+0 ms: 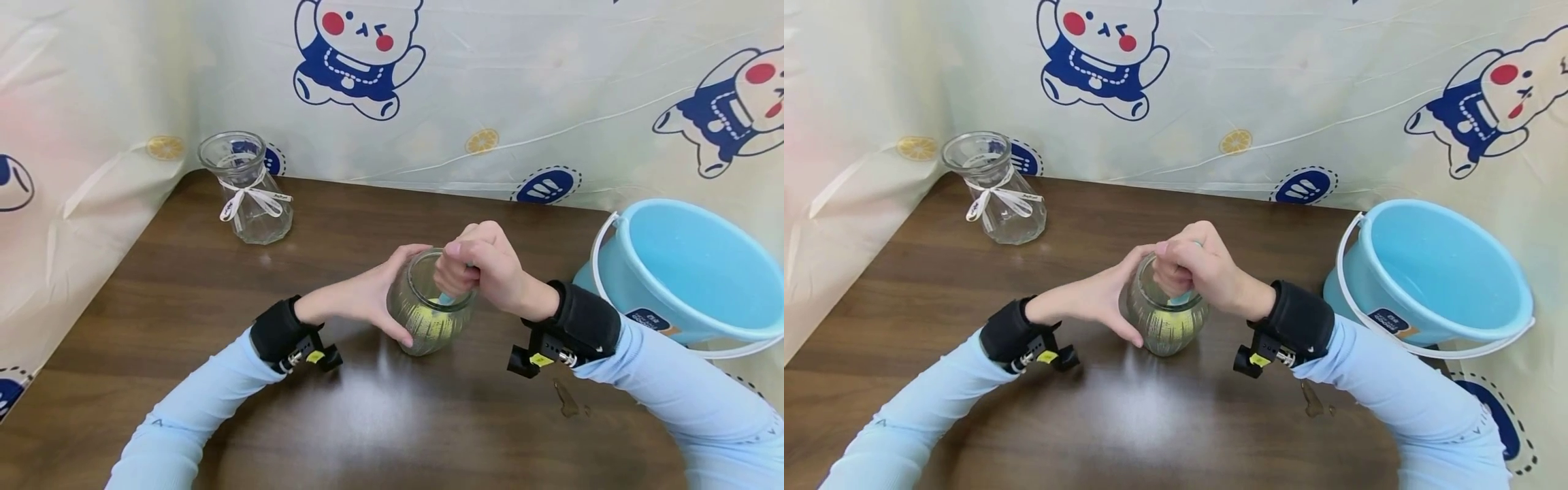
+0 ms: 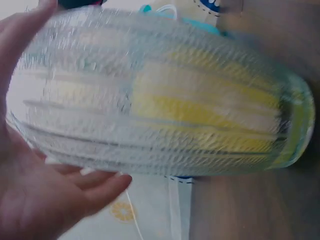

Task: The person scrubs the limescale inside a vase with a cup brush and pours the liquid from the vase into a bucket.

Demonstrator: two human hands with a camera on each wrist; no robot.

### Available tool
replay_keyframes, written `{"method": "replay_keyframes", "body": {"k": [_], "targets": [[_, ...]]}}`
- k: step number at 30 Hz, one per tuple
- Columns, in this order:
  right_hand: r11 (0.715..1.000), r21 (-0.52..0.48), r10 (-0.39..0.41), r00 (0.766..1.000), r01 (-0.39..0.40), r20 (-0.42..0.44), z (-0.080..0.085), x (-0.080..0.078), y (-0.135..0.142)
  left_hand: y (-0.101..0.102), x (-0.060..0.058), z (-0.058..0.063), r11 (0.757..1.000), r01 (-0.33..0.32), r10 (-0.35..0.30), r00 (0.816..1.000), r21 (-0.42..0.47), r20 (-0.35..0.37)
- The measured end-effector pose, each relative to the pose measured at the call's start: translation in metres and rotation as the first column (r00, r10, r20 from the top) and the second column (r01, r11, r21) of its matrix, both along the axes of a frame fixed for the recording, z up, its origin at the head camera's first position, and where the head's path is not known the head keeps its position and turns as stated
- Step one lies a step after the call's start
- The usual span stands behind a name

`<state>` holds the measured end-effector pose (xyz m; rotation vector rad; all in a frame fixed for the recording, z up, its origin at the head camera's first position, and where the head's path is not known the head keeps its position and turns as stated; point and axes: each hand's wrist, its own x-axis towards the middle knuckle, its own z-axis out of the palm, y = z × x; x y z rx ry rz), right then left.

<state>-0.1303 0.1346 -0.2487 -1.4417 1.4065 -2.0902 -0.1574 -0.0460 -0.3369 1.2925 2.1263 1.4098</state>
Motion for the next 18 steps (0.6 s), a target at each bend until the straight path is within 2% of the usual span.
{"method": "replay_keyframes", "body": {"k": [3,7,11,18], "targets": [[1.000,0.011,0.017,1.000,-0.017,0.009,0.000,-0.001,0.001,0.003,-0.011,0.004,0.994,0.107,-0.108,0.994,0.034,0.013],[0.999,0.013,0.033,0.999,-0.033,0.009,0.000,-0.001,0.001,0.008,-0.020,0.004,0.983,0.174,-0.176,0.984,0.066,0.024],[0.999,0.000,0.041,0.999,-0.041,0.008,0.003,0.000,0.002,0.008,-0.021,0.005,0.982,0.177,-0.179,0.983,0.073,0.026],[0.997,-0.057,0.055,0.998,-0.055,-0.003,0.018,0.005,0.008,0.009,-0.016,0.005,0.989,0.132,-0.131,0.991,0.073,-0.014]]}}
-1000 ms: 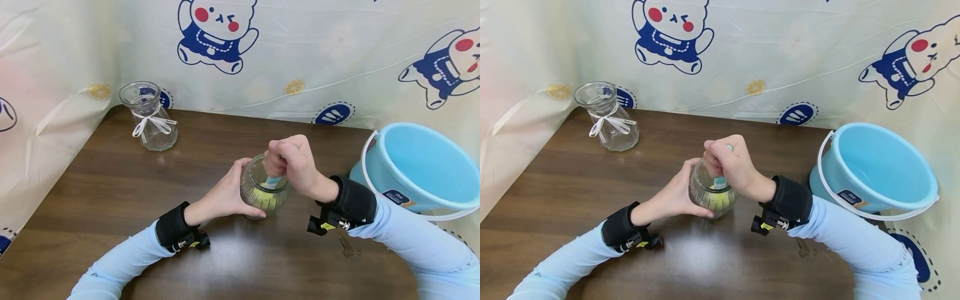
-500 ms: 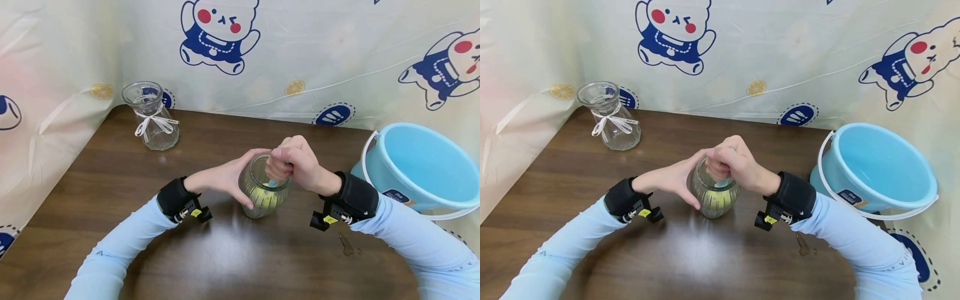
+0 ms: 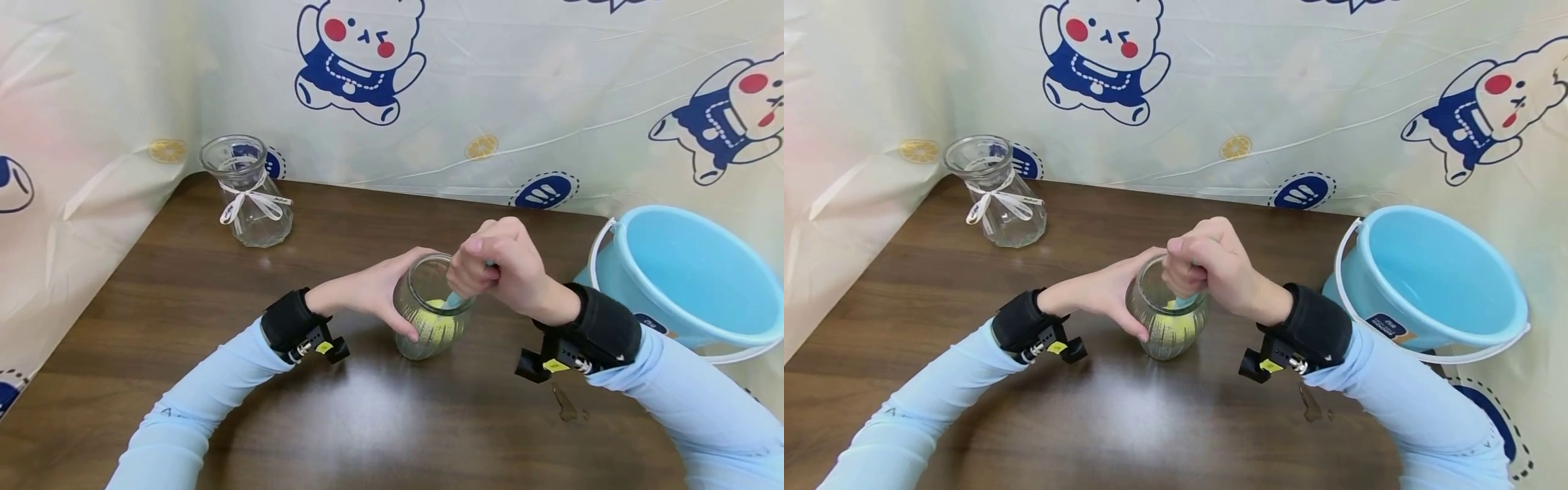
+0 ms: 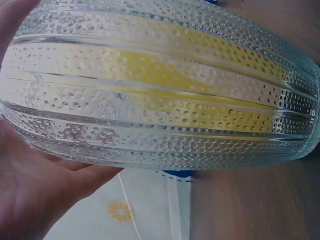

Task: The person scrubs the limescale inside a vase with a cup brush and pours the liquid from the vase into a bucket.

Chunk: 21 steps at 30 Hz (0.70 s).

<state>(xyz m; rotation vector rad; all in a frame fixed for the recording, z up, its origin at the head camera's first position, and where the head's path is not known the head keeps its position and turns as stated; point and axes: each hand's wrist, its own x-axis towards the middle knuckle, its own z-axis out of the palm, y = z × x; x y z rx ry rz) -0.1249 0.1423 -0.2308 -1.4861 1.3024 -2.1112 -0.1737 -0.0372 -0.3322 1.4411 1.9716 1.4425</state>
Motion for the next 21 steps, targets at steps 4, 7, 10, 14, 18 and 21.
{"method": "replay_keyframes", "body": {"k": [4,7,10,14,18,21], "targets": [[0.998,-0.061,0.002,0.999,-0.005,-0.039,0.009,0.004,0.007,0.000,0.004,0.001,0.998,-0.058,0.058,0.998,-0.019,-0.036],[0.994,-0.109,0.000,0.997,-0.009,-0.082,0.014,0.006,0.013,0.001,0.007,0.002,0.993,-0.113,0.109,0.990,-0.042,-0.094],[0.990,-0.137,0.008,0.993,-0.024,-0.119,0.016,0.008,0.022,0.001,0.011,0.003,0.984,-0.163,0.153,0.979,-0.066,-0.135],[0.985,-0.164,0.025,0.987,-0.051,-0.159,0.021,0.011,0.027,0.001,0.016,0.003,0.971,-0.225,0.211,0.966,-0.083,-0.150],[0.981,-0.182,0.037,0.980,-0.073,-0.193,0.022,0.012,0.029,0.002,0.022,0.003,0.958,-0.277,0.263,0.952,-0.078,-0.158],[0.978,-0.195,0.040,0.978,-0.081,-0.206,0.019,0.010,0.033,0.003,0.026,0.003,0.950,-0.304,0.291,0.944,-0.069,-0.153]]}}
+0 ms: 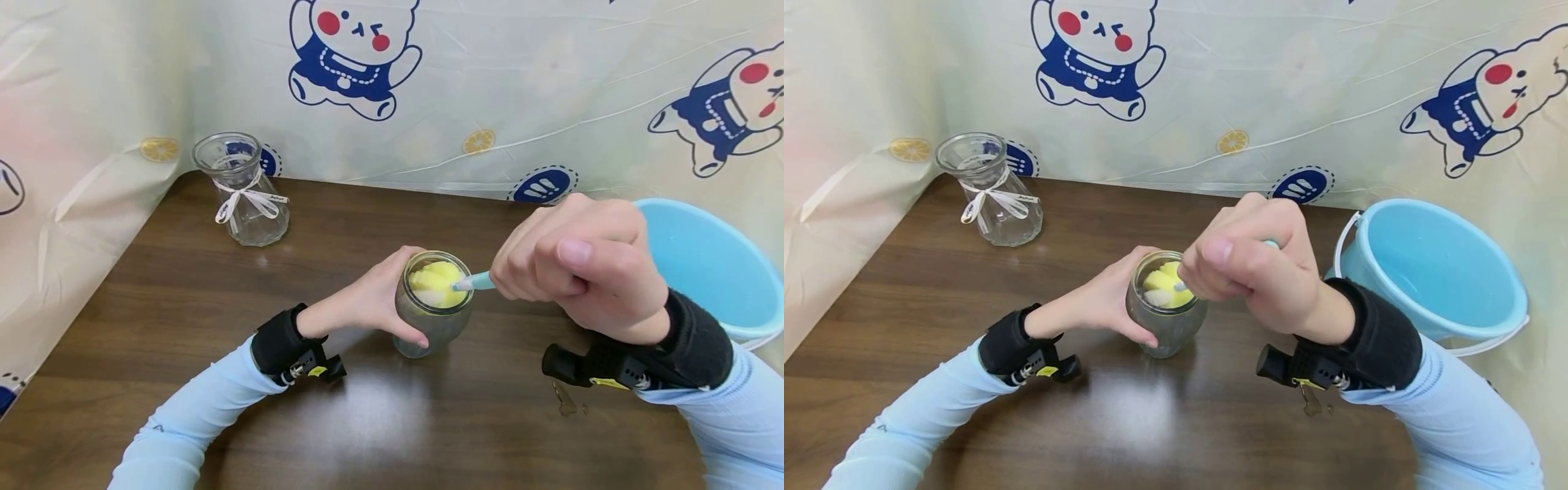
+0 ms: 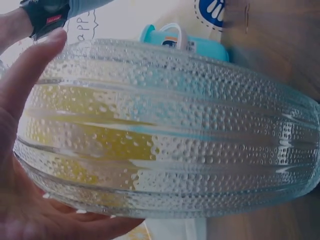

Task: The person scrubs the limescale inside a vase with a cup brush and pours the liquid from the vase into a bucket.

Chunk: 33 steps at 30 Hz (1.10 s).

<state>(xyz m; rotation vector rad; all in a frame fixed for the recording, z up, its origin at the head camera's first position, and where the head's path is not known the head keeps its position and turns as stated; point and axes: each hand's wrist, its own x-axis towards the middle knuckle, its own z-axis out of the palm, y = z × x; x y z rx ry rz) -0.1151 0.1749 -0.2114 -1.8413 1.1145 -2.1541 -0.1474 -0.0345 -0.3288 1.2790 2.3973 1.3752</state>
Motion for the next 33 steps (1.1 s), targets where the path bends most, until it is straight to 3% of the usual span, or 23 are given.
{"method": "replay_keyframes", "body": {"k": [10,19,25,33], "targets": [[0.998,0.030,-0.062,0.998,0.061,0.004,-0.005,-0.001,-0.011,-0.001,0.004,-0.001,0.999,-0.039,0.039,0.999,0.029,-0.008],[0.984,0.110,-0.151,0.982,0.138,0.116,-0.025,-0.006,-0.030,0.000,0.004,-0.003,0.998,-0.009,0.007,1.000,0.064,0.022],[0.964,0.171,-0.228,0.964,0.204,0.139,-0.038,-0.008,-0.036,0.000,0.006,-0.002,0.998,-0.004,0.001,0.999,0.067,0.035],[0.966,0.171,-0.223,0.960,0.195,0.167,-0.043,-0.016,-0.038,-0.004,0.010,-0.001,0.998,-0.057,0.057,0.998,0.005,0.020]]}}
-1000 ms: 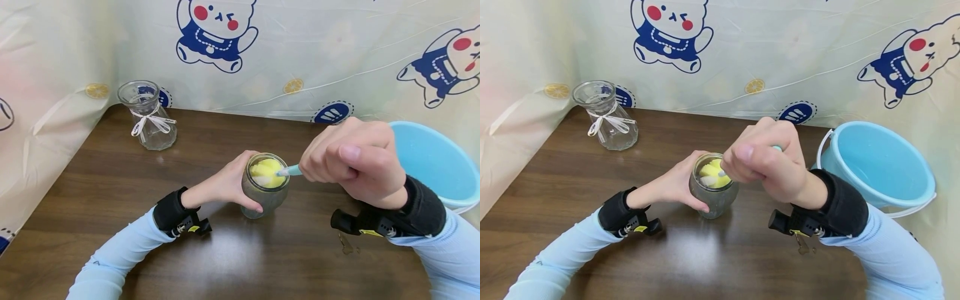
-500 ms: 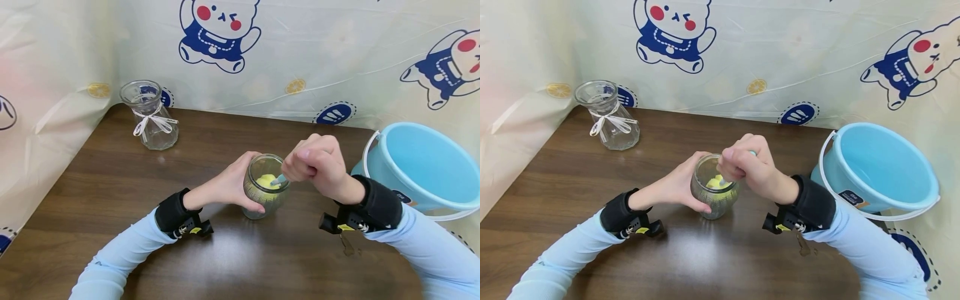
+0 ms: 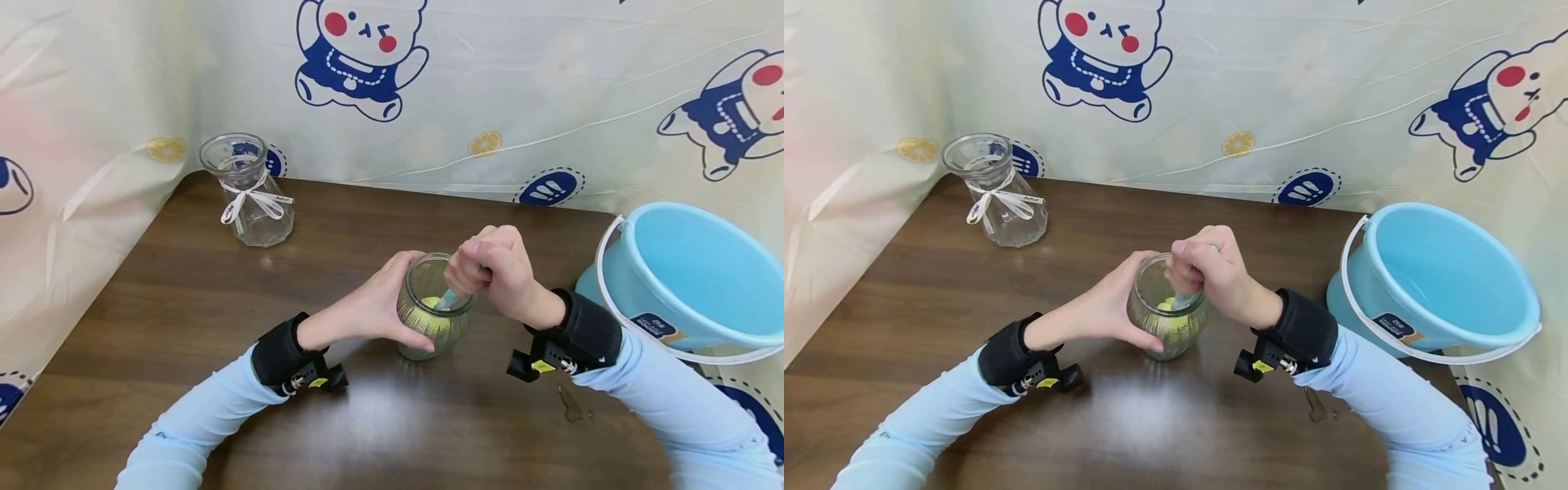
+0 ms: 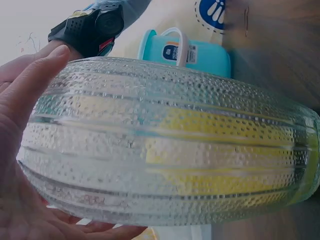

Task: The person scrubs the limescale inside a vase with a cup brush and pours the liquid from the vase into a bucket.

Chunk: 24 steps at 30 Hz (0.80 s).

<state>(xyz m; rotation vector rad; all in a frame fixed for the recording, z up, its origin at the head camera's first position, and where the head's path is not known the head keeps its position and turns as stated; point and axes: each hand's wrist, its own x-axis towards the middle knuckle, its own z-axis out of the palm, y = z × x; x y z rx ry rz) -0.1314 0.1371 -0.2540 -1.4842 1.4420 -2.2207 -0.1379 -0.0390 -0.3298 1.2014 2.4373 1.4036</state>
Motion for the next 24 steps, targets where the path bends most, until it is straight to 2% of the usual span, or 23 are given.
{"method": "replay_keyframes", "body": {"k": [5,15,19,24], "targets": [[1.000,0.005,0.005,1.000,-0.005,0.020,-0.0007,-0.0033,0.0029,-0.0028,0.0009,0.0017,0.999,-0.011,0.009,0.999,-0.039,-0.039],[0.999,0.045,-0.008,0.997,0.005,0.079,0.0021,-0.0096,0.0066,-0.0086,0.0061,0.0006,0.999,-0.001,0.000,0.999,-0.043,-0.036],[0.999,0.023,0.045,0.995,-0.047,0.090,0.0021,-0.0099,0.0077,-0.0094,0.0042,0.0020,0.999,-0.009,0.007,1.000,-0.049,-0.028],[0.995,0.008,0.094,0.993,-0.095,0.073,0.0073,-0.0007,0.0061,-0.0093,-0.0035,0.0006,0.999,0.004,-0.005,1.000,-0.053,-0.005]]}}
